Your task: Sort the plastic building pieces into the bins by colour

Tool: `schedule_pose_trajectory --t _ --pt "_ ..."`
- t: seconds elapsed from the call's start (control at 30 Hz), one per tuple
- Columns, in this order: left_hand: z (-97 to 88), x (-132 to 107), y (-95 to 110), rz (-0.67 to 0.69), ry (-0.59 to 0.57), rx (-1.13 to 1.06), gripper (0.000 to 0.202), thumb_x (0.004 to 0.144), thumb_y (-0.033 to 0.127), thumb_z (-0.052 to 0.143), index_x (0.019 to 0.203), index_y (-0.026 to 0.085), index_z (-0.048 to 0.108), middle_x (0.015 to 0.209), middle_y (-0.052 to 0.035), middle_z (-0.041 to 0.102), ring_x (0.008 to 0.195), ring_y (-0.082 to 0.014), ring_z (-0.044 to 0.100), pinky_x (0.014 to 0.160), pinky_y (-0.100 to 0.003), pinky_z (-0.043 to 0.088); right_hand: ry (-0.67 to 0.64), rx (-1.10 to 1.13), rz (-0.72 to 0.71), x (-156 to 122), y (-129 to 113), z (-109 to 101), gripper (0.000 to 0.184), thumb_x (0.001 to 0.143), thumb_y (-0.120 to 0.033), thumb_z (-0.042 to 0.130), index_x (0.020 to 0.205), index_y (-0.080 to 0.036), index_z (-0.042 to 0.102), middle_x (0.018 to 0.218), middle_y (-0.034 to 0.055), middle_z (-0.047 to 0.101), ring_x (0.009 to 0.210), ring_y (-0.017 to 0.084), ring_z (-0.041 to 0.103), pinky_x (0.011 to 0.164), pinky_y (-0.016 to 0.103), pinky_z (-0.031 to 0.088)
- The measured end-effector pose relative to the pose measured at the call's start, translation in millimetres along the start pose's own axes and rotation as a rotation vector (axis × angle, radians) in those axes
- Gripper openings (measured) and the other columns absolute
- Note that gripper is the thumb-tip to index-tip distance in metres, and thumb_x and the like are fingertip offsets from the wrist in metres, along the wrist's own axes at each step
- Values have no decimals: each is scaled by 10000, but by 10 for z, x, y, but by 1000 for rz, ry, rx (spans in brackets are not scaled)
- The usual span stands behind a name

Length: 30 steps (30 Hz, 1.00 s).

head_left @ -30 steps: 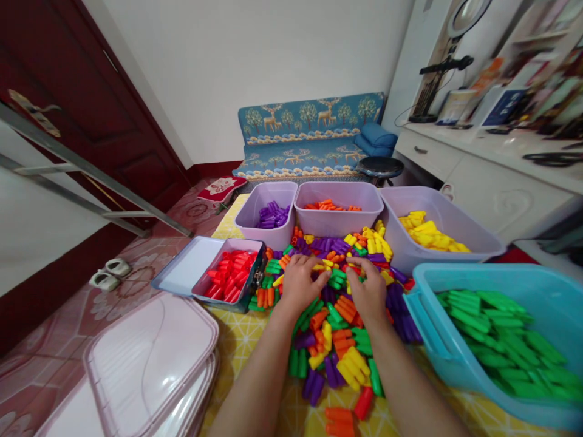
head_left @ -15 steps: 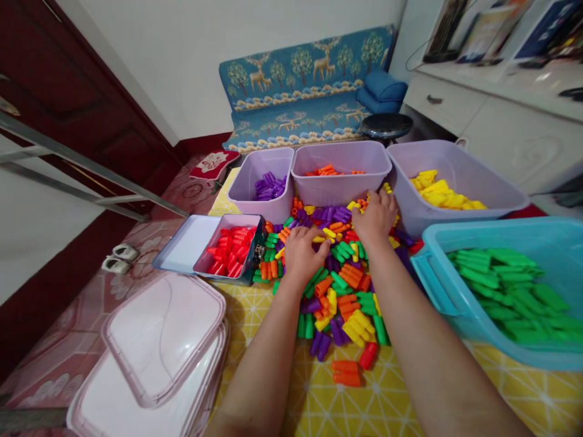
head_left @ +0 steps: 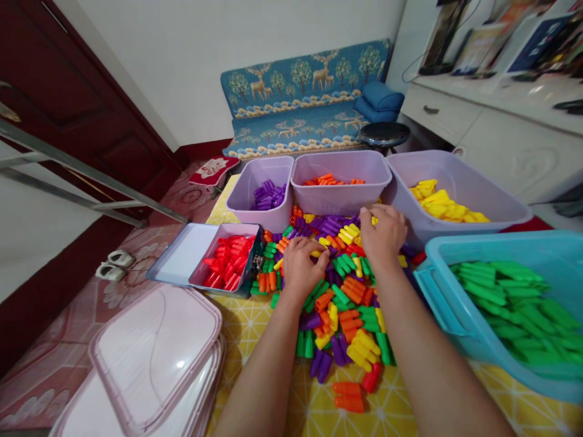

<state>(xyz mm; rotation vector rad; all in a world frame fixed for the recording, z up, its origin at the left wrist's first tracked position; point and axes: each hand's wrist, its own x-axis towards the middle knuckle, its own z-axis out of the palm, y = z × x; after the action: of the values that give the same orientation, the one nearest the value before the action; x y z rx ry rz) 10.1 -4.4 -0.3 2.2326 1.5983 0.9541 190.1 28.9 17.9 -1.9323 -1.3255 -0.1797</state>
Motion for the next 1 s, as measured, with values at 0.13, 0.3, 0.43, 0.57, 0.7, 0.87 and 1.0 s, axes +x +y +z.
schedule_pose_trajectory --t 0.13,0.3,0.43,0.57,0.7,0.87,1.0 --pt "-5 7 4 -10 -5 -3 128 823 322 600 786 253 700 879 -16 700 1023 -226 544 938 -385 411 -75 -60 55 55 92 219 414 830 -416 516 1137 -170 643 1326 178 512 1140 328 476 892 475 385" --pt "7 7 -7 -4 -1 0 128 821 324 603 792 239 694 886 -22 695 1026 -226 547 950 -382 410 -315 -189 82 4 94 210 469 856 -464 472 1236 -214 588 1241 193 561 1075 346 535 871 522 388" --pt "-4 -2 5 -13 24 -16 276 842 404 582 1048 236 655 1091 -52 652 1072 -232 553 963 -382 414 -441 -211 62 -69 -22 83 419 892 -452 393 1130 -220 649 1158 171 615 1020 326 596 851 493 414" --pt "-19 0 14 -17 40 -65 439 911 452 461 1298 251 509 1334 -68 532 1232 -227 481 1039 -379 374 -584 -224 43 -120 -125 -11 468 905 -483 355 1127 -177 630 1014 171 694 939 311 651 819 447 431" --pt "-21 6 -2 -24 26 -98 431 948 437 380 1317 248 496 1327 -62 550 1236 -212 488 1056 -371 367 -632 -100 -27 -220 -252 -108 459 913 -500 333 1106 -211 632 1041 143 703 954 297 657 764 386 455" --pt "-35 3 -20 -11 23 -135 410 967 417 328 1237 228 571 1247 -55 615 1165 -200 544 1023 -353 400 -632 107 -161 -466 -413 -299 376 915 -436 388 1147 -253 620 1066 80 710 983 263 655 817 364 465" --pt "-46 0 -25 -2 12 -136 414 971 410 313 1160 219 627 1160 -50 661 1100 -195 576 991 -348 419 -485 329 -180 -567 -287 -460 383 938 -412 365 1183 -236 600 1094 58 702 990 214 647 876 338 466"
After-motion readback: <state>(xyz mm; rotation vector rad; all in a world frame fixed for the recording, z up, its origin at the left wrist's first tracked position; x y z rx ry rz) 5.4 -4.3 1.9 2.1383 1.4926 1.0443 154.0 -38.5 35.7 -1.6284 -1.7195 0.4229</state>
